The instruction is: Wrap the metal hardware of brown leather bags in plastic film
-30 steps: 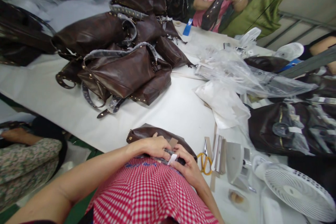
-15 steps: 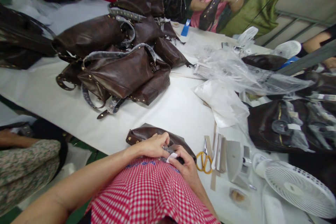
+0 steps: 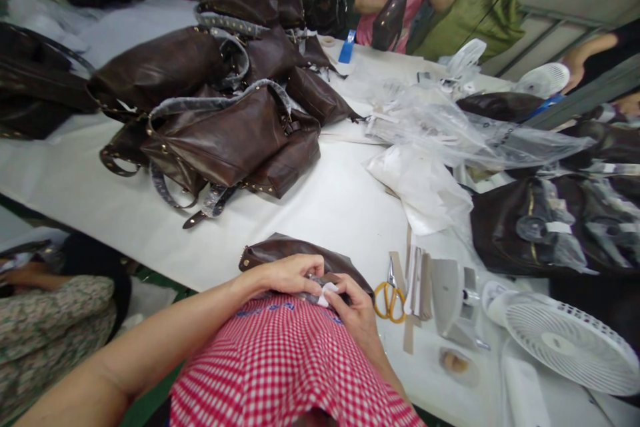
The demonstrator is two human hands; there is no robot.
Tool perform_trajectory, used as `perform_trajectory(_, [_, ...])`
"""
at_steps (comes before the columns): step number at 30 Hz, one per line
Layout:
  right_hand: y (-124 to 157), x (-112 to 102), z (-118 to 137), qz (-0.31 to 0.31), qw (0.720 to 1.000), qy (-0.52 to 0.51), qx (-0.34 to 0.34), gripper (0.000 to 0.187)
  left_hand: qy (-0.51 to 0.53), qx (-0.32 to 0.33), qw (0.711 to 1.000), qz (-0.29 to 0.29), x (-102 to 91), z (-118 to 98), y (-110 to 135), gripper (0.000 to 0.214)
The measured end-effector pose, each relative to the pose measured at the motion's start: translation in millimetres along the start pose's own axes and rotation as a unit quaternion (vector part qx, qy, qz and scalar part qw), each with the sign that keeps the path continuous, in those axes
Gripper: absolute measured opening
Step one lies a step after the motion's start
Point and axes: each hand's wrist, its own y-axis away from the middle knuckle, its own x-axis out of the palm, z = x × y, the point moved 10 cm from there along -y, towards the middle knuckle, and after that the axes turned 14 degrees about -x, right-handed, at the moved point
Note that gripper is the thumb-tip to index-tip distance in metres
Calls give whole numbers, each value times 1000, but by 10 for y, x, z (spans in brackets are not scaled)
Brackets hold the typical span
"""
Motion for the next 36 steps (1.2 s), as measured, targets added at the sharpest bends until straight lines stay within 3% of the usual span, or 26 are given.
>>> perform_trajectory(7, [-13, -51, 79, -44, 998, 17, -28, 21, -97, -43, 992, -73, -22, -45, 47, 27])
perform_trajectory(11, [3, -42, -15, -48, 999, 3, 0, 25, -68, -56, 991, -97, -16, -25, 26, 24])
perform_trajectory(15, [40, -43, -167, -55, 994, -56, 73, 23, -18, -61, 995, -78, 12, 9, -11, 26])
perform_trajectory(17, [27, -14, -157, -35, 992, -85, 88, 43, -11, -64, 995, -74, 16, 12, -17, 25])
perform_trajectory(18, [8, 3, -123, -18, 993, -80, 85, 44, -12, -67, 995, -76, 13, 11, -18, 24])
perform_trajectory(21, [-60, 0, 1, 22, 998, 6, 53, 20, -21, -83, 993, -85, -3, 11, -19, 22])
perform_trajectory(24, [-98, -2, 71, 25, 999, 38, 27, 22, -21, -110, 991, -73, 7, 29, -33, 20])
perform_trajectory(28, [-101, 3, 88, 8, 1000, 7, 16, 20, -50, -134, 989, -33, 50, 41, -73, 18])
perform_trajectory(36, [-92, -14, 195, 1, 999, 11, -39, 18, -72, -132, 989, 7, 116, 41, -131, 20])
